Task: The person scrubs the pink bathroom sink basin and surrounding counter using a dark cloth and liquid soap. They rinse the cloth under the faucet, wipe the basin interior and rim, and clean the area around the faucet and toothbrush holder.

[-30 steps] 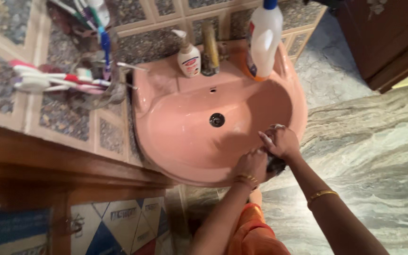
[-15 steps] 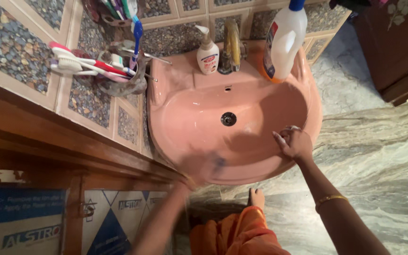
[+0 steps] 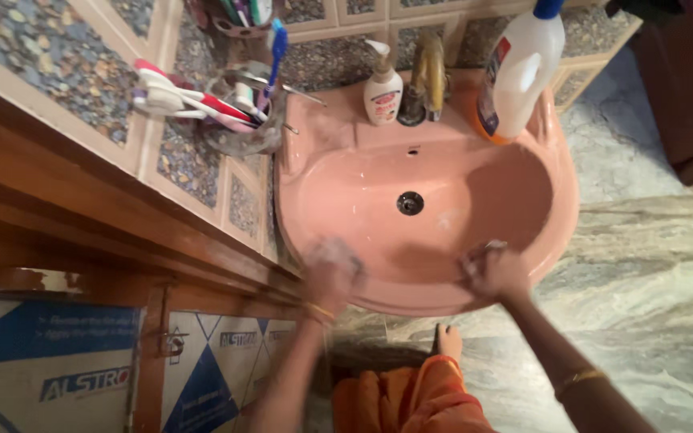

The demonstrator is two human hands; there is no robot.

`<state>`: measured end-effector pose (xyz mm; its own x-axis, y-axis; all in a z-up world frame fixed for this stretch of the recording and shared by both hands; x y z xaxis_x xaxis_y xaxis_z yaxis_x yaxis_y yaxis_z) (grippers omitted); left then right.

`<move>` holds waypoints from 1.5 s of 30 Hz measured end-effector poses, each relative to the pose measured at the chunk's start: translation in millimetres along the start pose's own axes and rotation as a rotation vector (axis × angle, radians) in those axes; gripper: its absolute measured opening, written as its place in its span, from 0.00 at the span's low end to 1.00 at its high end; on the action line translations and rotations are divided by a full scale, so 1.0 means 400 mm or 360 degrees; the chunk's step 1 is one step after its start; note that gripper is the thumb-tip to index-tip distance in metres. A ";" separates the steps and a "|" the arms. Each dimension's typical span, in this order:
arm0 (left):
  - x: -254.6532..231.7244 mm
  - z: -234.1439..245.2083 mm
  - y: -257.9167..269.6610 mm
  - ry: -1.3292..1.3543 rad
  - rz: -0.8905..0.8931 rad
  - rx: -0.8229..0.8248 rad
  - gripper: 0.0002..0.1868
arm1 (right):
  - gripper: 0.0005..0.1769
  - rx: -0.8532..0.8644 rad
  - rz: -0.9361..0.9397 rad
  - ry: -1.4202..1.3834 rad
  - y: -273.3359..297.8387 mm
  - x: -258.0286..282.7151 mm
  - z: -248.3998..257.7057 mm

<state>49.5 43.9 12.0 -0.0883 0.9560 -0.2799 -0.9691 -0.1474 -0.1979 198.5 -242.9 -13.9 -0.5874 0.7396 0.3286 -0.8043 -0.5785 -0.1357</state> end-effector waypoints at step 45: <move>0.009 -0.018 -0.149 -0.0149 0.0599 0.0637 0.19 | 0.43 -0.0422 0.0422 -0.0868 -0.339 -0.031 -0.050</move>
<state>108.4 54.2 16.1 -0.4477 0.8771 -0.1741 -0.8770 -0.3926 0.2771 313.1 -166.6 -18.4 -0.6948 0.2634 0.6693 -0.6746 -0.5612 -0.4795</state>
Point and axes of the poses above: each hand's wrist, its own y-axis away from the middle knuckle, its own z-axis out of the back of the hand, x = y × z, the point moved 5 cm from there along -y, towards the middle knuckle, and after that the axes turned 4 degrees about z, right-handed, at the moved point
